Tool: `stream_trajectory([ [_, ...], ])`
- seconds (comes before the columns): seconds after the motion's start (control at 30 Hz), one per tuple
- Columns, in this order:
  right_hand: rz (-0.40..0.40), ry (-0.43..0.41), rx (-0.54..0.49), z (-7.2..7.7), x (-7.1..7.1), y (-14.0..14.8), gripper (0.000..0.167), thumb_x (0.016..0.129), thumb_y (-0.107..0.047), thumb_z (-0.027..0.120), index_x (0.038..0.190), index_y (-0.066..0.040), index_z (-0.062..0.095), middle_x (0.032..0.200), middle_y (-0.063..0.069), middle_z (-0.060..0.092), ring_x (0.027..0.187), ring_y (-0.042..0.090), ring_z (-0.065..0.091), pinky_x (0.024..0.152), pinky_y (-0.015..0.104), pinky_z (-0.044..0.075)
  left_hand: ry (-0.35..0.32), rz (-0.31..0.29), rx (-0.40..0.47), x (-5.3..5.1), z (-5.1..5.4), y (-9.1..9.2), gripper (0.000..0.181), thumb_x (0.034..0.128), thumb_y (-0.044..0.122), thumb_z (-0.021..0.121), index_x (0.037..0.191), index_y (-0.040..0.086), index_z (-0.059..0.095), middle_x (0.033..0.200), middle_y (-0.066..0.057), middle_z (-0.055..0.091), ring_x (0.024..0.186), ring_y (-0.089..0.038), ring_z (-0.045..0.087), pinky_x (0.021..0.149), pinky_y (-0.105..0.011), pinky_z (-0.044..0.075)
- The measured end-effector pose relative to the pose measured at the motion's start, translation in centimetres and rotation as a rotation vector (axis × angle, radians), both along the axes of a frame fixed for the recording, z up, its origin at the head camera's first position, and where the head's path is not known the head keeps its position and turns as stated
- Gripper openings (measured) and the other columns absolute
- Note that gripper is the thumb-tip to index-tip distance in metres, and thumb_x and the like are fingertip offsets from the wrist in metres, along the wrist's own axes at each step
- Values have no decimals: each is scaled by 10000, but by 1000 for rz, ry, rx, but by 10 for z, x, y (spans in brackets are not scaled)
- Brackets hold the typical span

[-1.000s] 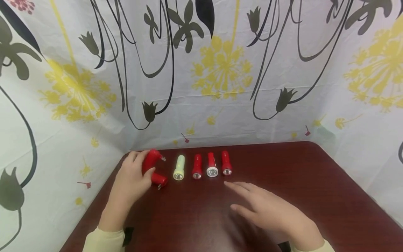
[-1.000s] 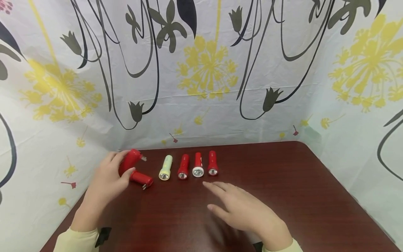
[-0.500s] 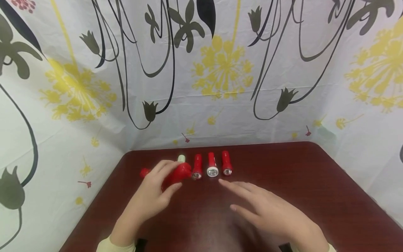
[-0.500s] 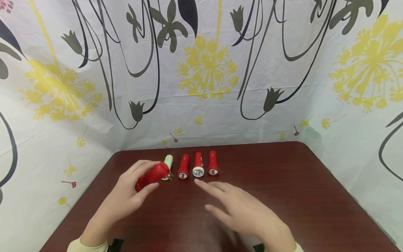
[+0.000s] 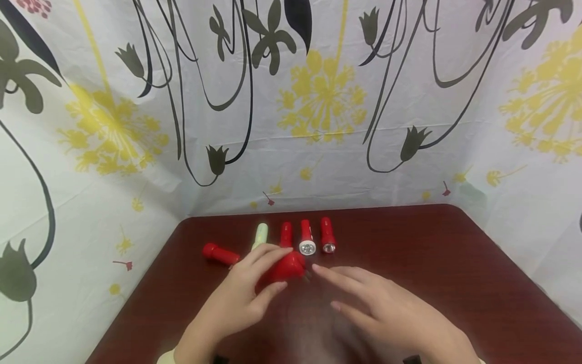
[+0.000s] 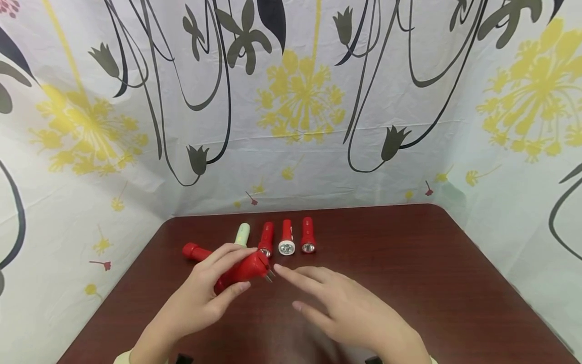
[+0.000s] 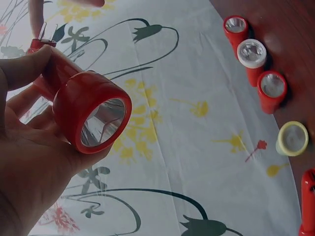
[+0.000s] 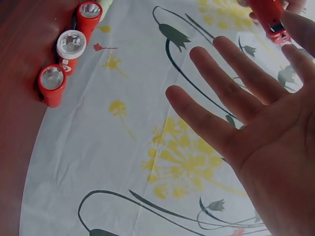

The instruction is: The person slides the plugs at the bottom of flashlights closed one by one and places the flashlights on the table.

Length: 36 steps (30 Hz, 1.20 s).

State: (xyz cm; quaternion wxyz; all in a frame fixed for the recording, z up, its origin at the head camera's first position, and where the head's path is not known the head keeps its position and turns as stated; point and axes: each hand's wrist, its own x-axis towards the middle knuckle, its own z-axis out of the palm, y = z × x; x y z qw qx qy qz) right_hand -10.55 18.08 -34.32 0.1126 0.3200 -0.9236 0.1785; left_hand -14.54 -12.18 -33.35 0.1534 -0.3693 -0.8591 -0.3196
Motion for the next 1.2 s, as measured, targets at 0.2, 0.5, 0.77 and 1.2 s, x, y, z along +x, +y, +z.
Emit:
stream_trajectory([
  [0.2,57,96,-8,1,1,-1,668,1035,-401,691,1600,-529,358,1463,-253,572,1293,-7,610,1018,370,608,-6,-13,-2,4,1,5,645,913,143,832,1490,298,590,1374,121,605,1218,-56,612,1005,-322,619],
  [0.5,68,111,-10,1,1,0,669,1032,-396,696,1603,-513,367,1444,-244,589,1262,-6,623,999,356,615,70,-38,-4,5,1,7,619,921,138,822,1489,244,601,1369,73,619,1204,-94,637,1002,-313,618],
  [0.77,79,91,-18,1,1,0,634,1042,-406,678,1595,-512,386,1418,-237,610,1225,-6,634,985,351,620,69,-26,-21,7,1,9,616,922,157,824,1493,244,607,1375,76,620,1199,-89,636,993,-308,620],
  [1.2,142,176,-60,-2,0,-1,556,1010,-376,735,1535,-390,551,1379,-186,662,1193,24,669,962,348,626,180,-29,-61,4,-6,11,606,911,210,837,1477,253,627,1349,43,655,1166,-118,665,986,-341,624],
])
